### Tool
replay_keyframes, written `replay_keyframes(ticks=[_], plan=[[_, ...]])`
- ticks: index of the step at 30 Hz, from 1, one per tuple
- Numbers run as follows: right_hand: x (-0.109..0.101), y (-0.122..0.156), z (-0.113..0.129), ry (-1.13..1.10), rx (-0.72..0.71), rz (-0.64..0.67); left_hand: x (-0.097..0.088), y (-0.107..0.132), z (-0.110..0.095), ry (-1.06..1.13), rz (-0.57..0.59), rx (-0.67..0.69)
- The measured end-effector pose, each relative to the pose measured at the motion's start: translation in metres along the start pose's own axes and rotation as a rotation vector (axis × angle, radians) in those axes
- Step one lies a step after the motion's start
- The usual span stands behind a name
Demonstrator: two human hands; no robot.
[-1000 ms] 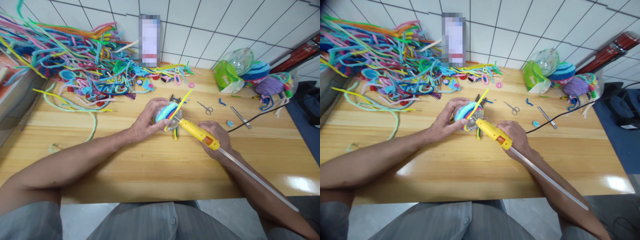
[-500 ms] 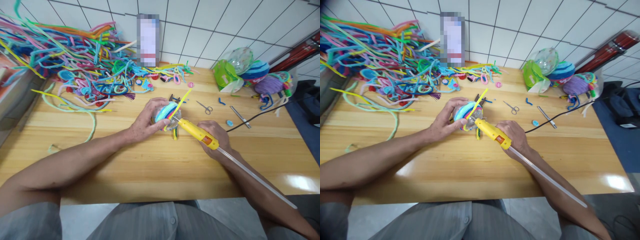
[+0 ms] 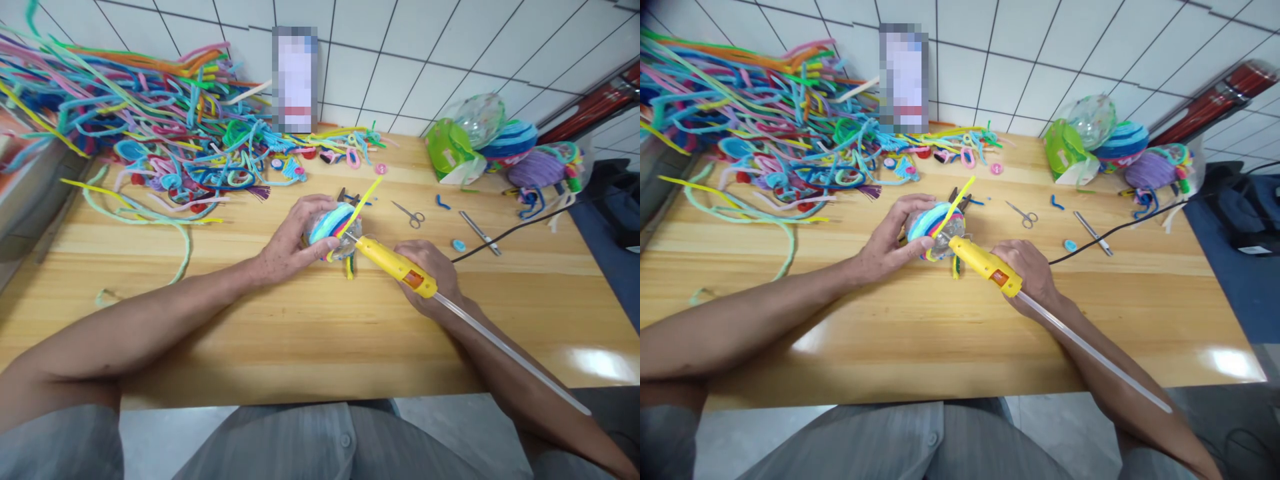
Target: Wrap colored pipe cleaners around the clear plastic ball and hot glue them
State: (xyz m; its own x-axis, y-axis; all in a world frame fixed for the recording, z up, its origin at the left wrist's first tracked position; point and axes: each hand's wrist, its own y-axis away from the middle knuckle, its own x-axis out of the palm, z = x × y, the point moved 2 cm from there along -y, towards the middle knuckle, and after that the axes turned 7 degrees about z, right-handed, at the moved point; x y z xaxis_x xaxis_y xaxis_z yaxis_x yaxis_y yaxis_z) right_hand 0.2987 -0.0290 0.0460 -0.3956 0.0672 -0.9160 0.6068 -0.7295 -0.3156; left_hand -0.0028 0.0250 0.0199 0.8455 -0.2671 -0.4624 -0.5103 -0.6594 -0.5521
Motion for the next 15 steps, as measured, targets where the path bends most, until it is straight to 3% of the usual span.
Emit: replay_keyframes(ticks=[6, 10, 15], plan=[[0.0014, 0.0009, -0.0019, -0.038, 0.065, 0.061, 0.0005, 0.0002, 0.0001, -0.004, -0.002, 0.007], [0.0005, 0.0033, -0.0009, -0.045, 0.051, 0.016, 0.0005, -0.0003, -0.0006, -0.001, -0.010, 0.024], [0.0066, 0.0034, -0.0018, -0.086, 0.036, 0.051, 0.0012, -0.0011, -0.0009, 0.000, -0.010, 0.017]])
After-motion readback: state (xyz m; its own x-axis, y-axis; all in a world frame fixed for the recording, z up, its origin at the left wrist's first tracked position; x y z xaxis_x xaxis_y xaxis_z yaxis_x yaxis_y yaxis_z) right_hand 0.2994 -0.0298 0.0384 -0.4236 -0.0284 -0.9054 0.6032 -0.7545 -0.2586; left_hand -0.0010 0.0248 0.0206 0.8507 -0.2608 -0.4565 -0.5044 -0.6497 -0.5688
